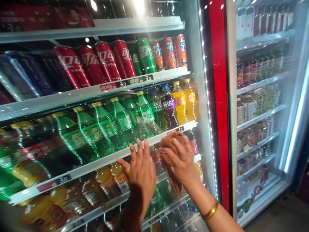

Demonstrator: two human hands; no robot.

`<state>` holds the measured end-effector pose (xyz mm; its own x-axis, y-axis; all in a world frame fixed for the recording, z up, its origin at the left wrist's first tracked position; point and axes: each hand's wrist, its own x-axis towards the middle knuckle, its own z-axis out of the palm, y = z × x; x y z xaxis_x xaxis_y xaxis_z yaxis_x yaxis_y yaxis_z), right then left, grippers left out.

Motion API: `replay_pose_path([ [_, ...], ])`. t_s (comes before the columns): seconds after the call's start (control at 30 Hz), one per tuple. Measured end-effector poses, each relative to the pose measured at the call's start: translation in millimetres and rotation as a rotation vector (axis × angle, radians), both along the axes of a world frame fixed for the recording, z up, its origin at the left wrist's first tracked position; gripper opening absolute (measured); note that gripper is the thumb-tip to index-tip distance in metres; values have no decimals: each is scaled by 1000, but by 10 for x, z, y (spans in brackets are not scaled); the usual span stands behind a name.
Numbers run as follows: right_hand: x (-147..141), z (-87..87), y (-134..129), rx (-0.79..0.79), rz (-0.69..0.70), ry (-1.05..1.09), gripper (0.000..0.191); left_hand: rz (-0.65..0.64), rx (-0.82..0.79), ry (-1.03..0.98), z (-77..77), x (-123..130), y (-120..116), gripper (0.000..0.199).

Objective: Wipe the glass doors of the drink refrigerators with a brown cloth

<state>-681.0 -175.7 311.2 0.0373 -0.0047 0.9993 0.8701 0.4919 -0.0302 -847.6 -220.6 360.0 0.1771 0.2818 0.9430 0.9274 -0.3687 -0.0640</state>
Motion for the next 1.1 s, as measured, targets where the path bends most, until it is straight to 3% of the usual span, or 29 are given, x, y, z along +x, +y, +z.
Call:
replay_pose_path([
  [0.1, 72, 220, 104, 34, -34, 140, 43, 20, -4, 34, 23, -32, -47, 67],
  [0.23, -230, 634, 106, 102, -5, 151, 48, 76, -1, 35, 90, -117, -83, 66],
  [0.3, -401, 595, 18, 102, 57, 65, 43, 109, 3, 33, 96, -178, -88, 66],
  [0.37, -468, 383, -77, 75, 126, -33, 37, 146, -2, 48, 72, -239, -98, 66],
  [0.43, -426, 145, -121, 32, 169, -99, 34, 175, -20, 78, 36, -291, -117, 67],
  [0.5, -348, 53, -96, -9, 156, -79, 35, 184, -37, 108, 13, -333, -140, 68],
  [0.6, -365, 300, -23, 62, 103, 66, 40, 183, -52, 109, 44, -390, -170, 68],
  [0.67, -501, 551, -17, 130, 80, 135, 45, 195, -44, 81, 90, -438, -178, 67],
  [0.73, -670, 662, -56, 137, 93, 118, 45, 207, -26, 67, 117, -495, -174, 65],
  [0.83, -800, 435, -165, 61, 164, -19, 36, 208, -23, 81, 82, -578, -173, 65],
  [0.9, -758, 171, -220, 21, 206, -110, 32, 211, -34, 92, 31, -626, -188, 65],
  [0.97, -663, 22, -225, -4, 212, -124, 30, 214, -44, 107, -5, -673, -212, 66],
  [1.03, -609, 88, -188, 9, 181, -53, 31, 217, -44, 104, -1, -726, -235, 67],
  [1.1, -665, 323, -149, 72, 131, 48, 35, 221, -37, 75, 43, -787, -253, 68],
])
